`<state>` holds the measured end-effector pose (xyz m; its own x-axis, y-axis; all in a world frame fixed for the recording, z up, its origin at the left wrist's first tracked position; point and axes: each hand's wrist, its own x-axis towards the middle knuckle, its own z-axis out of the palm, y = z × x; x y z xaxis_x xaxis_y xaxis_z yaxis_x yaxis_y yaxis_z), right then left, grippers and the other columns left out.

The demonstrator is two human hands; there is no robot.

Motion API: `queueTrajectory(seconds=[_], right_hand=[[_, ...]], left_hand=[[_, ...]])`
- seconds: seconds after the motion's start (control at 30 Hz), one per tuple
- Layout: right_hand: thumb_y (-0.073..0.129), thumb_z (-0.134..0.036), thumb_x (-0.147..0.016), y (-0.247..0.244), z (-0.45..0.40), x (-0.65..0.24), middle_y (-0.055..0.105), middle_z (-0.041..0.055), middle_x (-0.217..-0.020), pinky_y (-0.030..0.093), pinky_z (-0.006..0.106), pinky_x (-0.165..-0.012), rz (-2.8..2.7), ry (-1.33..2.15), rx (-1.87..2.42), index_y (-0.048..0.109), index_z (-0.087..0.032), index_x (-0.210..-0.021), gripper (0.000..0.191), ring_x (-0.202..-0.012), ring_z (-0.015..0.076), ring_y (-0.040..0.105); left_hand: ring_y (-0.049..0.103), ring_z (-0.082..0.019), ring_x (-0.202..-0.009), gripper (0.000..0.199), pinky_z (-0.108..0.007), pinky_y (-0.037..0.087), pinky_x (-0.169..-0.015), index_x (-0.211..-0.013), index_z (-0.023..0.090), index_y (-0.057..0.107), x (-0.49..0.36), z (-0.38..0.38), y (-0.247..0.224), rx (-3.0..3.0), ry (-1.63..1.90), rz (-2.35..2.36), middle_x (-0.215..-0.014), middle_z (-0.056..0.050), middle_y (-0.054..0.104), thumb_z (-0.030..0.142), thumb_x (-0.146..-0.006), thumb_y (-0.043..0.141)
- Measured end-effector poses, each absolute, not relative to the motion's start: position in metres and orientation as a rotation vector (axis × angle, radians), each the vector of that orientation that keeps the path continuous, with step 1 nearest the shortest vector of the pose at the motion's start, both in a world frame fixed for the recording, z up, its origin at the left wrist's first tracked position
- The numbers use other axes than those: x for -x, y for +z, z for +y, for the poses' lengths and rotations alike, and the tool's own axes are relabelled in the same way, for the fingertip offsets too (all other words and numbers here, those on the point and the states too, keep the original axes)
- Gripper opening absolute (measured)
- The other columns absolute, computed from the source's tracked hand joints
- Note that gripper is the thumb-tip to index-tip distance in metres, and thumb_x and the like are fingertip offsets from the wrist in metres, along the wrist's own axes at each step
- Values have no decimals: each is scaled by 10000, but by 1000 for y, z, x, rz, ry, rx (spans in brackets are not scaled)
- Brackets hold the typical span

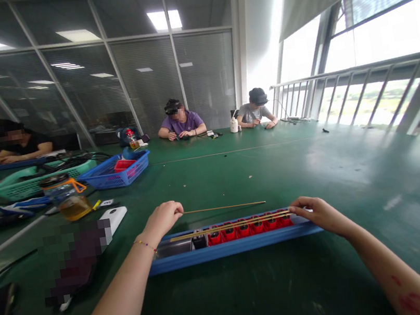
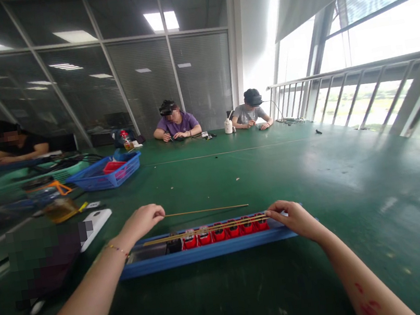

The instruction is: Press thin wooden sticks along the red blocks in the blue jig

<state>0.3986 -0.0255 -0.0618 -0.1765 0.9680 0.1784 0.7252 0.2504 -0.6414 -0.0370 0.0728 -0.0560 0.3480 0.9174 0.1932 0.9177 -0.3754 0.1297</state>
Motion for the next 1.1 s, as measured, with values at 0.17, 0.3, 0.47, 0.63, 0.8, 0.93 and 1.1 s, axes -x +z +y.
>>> queueTrajectory(seconds=[0.17,0.3,0.47,0.63,0.8,0.93,1.1], right_hand=[[500,-513,-754,-63,-26,-396,628,15,-720,405,261,-656,-1875,593,1531,632,-182,-756,357,-698,169,538],[476,-515,-773,-62,-26,-399,536,-4,-623,376,237,-601,-1608,566,1473,556,-182,-657,362,-628,133,477],[465,-553,-759,-66,-19,-424,496,-16,-645,329,209,-529,-1180,499,1440,512,-187,-672,379,-598,107,433],[513,-590,-691,-74,-12,-453,511,-9,-643,317,212,-525,-999,452,1465,535,-179,-674,412,-592,106,433],[513,-590,-687,-78,-10,-454,508,-2,-598,366,246,-578,-1110,354,1483,538,-186,-630,409,-605,139,470],[454,-589,-728,-77,-11,-443,517,11,-582,378,259,-567,-1252,295,1573,535,-188,-616,424,-595,157,484],[440,-587,-737,-73,-9,-438,567,13,-575,374,259,-535,-1487,268,1757,606,-187,-673,438,-565,164,508]], left_hand=[[580,-133,-718,99,-210,382,-627,-745,229,630,41,79,-74,2666,-333,-1850,-781,0,653,247,-731,533],[583,-132,-731,99,-208,392,-645,-753,229,629,44,81,-80,2678,-374,-1848,-792,1,655,253,-738,534],[580,-137,-763,105,-216,402,-676,-750,229,635,44,82,-82,2656,-353,-1847,-823,-5,653,249,-739,533],[582,-138,-793,109,-217,411,-689,-762,230,639,42,80,-80,2649,-317,-1875,-853,-7,650,246,-739,534],[587,-147,-805,126,-218,418,-673,-767,229,639,42,78,-78,2666,-315,-1850,-858,-15,649,257,-743,519],[593,-149,-779,135,-224,424,-673,-769,237,643,43,78,-77,2699,-333,-1802,-825,-12,656,261,-745,513],[596,-146,-774,139,-222,427,-691,-778,239,648,44,77,-77,2699,-346,-1826,-823,-8,661,268,-740,518]])
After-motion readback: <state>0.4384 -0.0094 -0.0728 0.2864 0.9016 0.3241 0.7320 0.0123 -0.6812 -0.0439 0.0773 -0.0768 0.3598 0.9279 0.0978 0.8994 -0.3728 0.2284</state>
